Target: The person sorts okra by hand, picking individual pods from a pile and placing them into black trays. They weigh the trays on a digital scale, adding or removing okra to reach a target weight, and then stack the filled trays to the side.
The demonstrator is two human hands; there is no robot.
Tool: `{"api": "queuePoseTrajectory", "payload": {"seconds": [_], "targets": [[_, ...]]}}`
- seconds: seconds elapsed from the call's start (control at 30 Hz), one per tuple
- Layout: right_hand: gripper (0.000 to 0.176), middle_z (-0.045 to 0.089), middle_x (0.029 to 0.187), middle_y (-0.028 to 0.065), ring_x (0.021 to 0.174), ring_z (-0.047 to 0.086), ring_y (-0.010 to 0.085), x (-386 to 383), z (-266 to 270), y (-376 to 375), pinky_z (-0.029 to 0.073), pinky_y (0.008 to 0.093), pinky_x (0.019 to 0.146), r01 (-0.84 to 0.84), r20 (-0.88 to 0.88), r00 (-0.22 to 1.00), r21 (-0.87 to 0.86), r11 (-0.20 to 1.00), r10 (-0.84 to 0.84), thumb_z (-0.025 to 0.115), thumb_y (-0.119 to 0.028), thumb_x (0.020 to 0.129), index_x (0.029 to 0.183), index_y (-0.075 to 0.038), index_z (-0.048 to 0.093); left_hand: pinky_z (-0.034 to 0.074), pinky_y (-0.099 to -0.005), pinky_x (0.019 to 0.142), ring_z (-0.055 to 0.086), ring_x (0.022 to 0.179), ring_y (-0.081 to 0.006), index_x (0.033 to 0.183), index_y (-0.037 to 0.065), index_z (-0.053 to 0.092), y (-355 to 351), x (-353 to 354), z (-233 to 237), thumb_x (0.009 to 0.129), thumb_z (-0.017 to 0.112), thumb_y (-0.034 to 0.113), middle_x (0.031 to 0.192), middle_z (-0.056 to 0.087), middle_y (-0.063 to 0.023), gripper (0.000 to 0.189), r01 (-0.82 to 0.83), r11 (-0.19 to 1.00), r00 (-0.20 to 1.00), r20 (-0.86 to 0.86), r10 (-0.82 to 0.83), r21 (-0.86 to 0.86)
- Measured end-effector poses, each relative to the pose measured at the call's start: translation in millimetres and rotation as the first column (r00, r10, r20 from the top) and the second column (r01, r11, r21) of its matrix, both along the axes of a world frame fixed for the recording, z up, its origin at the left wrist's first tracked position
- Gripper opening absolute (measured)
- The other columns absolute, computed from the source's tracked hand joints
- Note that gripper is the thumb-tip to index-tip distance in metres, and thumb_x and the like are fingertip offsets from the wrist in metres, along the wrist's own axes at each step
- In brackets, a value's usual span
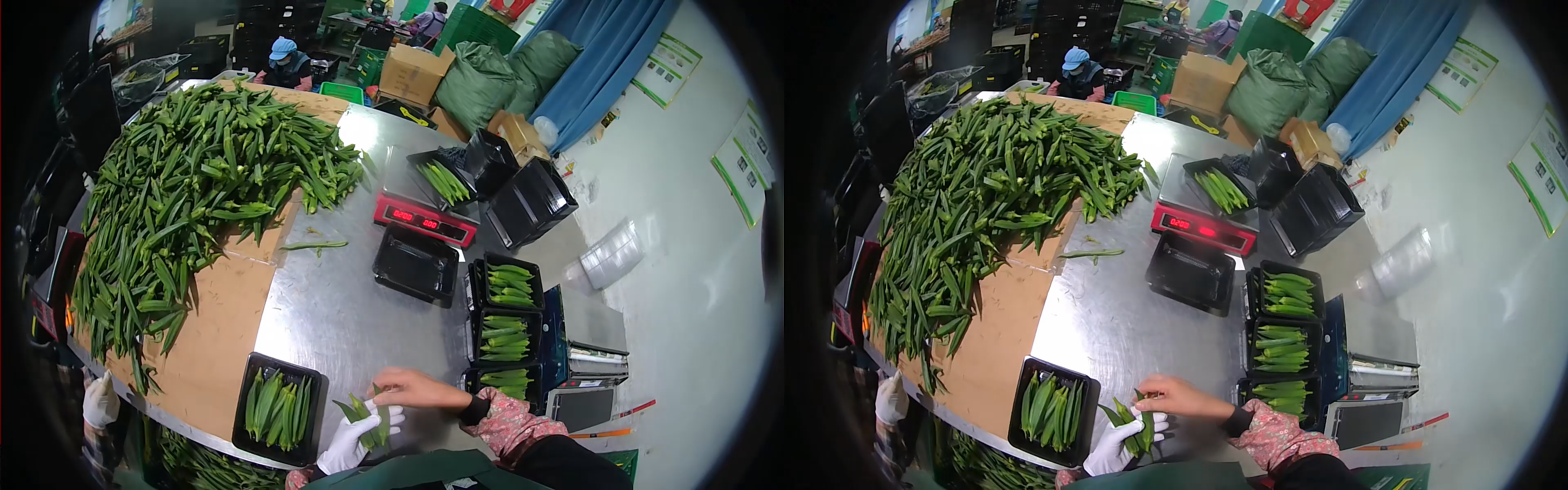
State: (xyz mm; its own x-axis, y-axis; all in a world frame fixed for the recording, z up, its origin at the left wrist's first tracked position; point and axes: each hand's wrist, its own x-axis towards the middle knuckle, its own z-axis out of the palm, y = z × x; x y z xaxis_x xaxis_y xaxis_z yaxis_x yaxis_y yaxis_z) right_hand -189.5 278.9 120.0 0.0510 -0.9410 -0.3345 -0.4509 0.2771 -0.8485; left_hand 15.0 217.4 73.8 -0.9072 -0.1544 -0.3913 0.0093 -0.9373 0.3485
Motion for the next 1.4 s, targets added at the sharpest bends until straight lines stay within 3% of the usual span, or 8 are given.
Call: {"api": "queuePoseTrajectory", "payload": {"seconds": [0.2, 0.3, 0.5, 0.7, 0.77, 1.0, 1.1, 1.4], "targets": [[0.033, 0.067, 0.101, 0.0117, 0.095, 0.063, 0.0217, -13.1, -5.0, -7.9, 0.049, 0.0350, 0.083, -0.072, 0.042, 0.996, -0.134, 0.988, 0.078, 0.061, -0.031, 0.097, 0.108, 0.000, 0.066, 0.057, -0.0385, 0.083, 0.068, 0.091, -0.0274, 0.122, -0.007, 0.051, 0.3, -6.7, -2.1, 0.093, 0.058, 0.008, 0.101, 0.067, -0.0206, 0.034, 0.060, 0.997, 0.997, 0.046, -0.058, -0.045], [0.028, 0.068, 0.096, 0.0083, 0.082, 0.065, 0.0167, -85.7, 14.5, -31.5, 0.053, 0.0308, 0.071, 0.377, -0.014, 0.921, -0.226, 0.898, -0.390, 0.059, -0.026, 0.098, 0.107, -0.001, 0.066, 0.055, -0.0378, 0.087, 0.067, 0.098, -0.0269, 0.128, -0.008, 0.050, 3.4, -6.1, -21.7, 0.094, 0.058, 0.009, 0.108, 0.066, -0.0194, 0.039, 0.077, 0.996, 0.997, 0.023, -0.076, -0.038], [0.027, 0.061, 0.091, 0.0108, 0.080, 0.070, 0.0292, -285.4, 22.8, -89.5, 0.061, 0.0384, 0.061, 0.959, 0.522, 0.259, -0.041, 0.279, -0.813, 0.055, -0.022, 0.099, 0.111, 0.002, 0.052, 0.050, -0.0304, 0.086, 0.063, 0.098, -0.0210, 0.128, -0.004, 0.053, -1.3, -11.9, 7.4, 0.095, 0.058, 0.013, 0.106, 0.065, -0.0126, 0.037, 0.031, 1.000, 0.994, 0.109, -0.031, 0.001], [0.038, 0.051, 0.112, 0.0202, 0.082, 0.068, 0.0397, -323.2, 3.4, -152.7, 0.064, 0.0460, 0.062, 0.997, 0.470, 0.041, 0.033, 0.064, -0.882, 0.057, -0.013, 0.094, 0.122, 0.008, 0.042, 0.049, -0.0333, 0.092, 0.063, 0.100, -0.0225, 0.130, -0.005, 0.051, -1.3, -15.9, -6.8, 0.096, 0.057, 0.012, 0.109, 0.065, -0.0146, 0.039, 0.028, 0.999, 0.991, 0.130, -0.022, -0.042], [0.036, 0.053, 0.112, 0.0204, 0.087, 0.068, 0.0378, -329.4, -11.4, -149.0, 0.065, 0.0436, 0.064, 0.982, 0.485, 0.173, -0.151, 0.112, -0.858, 0.053, -0.002, 0.090, 0.122, 0.011, 0.042, 0.049, -0.0336, 0.091, 0.062, 0.098, -0.0216, 0.131, -0.006, 0.051, -1.6, -13.3, -4.7, 0.096, 0.056, 0.012, 0.105, 0.066, -0.0132, 0.039, 0.005, 0.999, 0.990, 0.138, 0.002, -0.048], [0.007, 0.064, 0.100, 0.0184, 0.089, 0.069, 0.0302, -264.1, 44.5, -16.2, 0.062, 0.0498, 0.082, 0.922, 0.479, 0.379, -0.123, 0.367, -0.792, 0.052, 0.002, 0.089, 0.091, 0.007, 0.056, 0.056, -0.0381, 0.085, 0.067, 0.096, -0.0274, 0.129, -0.009, 0.050, -3.1, 4.5, -10.4, 0.094, 0.057, 0.005, 0.107, 0.066, -0.0185, 0.039, -0.055, 0.993, 0.989, 0.132, 0.068, -0.101], [0.014, 0.066, 0.099, 0.0150, 0.086, 0.070, 0.0282, -216.0, 79.4, 70.9, 0.062, 0.0426, 0.078, 0.903, 0.425, 0.404, -0.047, 0.426, -0.810, 0.052, -0.002, 0.092, 0.103, 0.005, 0.058, 0.056, -0.0379, 0.084, 0.068, 0.095, -0.0268, 0.131, -0.009, 0.049, 5.0, 12.7, -19.5, 0.094, 0.056, 0.004, 0.106, 0.067, -0.0176, 0.040, -0.033, 0.997, 0.989, 0.145, 0.043, -0.068], [0.027, 0.068, 0.101, 0.0099, 0.082, 0.069, 0.0158, -90.7, 97.5, 280.4, 0.061, 0.0289, 0.062, 0.967, 0.143, 0.245, 0.032, 0.252, -0.959, 0.054, -0.008, 0.093, 0.116, 0.005, 0.059, 0.057, -0.0374, 0.083, 0.068, 0.093, -0.0271, 0.129, -0.009, 0.050, 20.8, 21.8, -16.8, 0.094, 0.056, 0.004, 0.103, 0.067, -0.0175, 0.038, 0.100, 0.982, 0.987, 0.138, -0.078, -0.161]]}}
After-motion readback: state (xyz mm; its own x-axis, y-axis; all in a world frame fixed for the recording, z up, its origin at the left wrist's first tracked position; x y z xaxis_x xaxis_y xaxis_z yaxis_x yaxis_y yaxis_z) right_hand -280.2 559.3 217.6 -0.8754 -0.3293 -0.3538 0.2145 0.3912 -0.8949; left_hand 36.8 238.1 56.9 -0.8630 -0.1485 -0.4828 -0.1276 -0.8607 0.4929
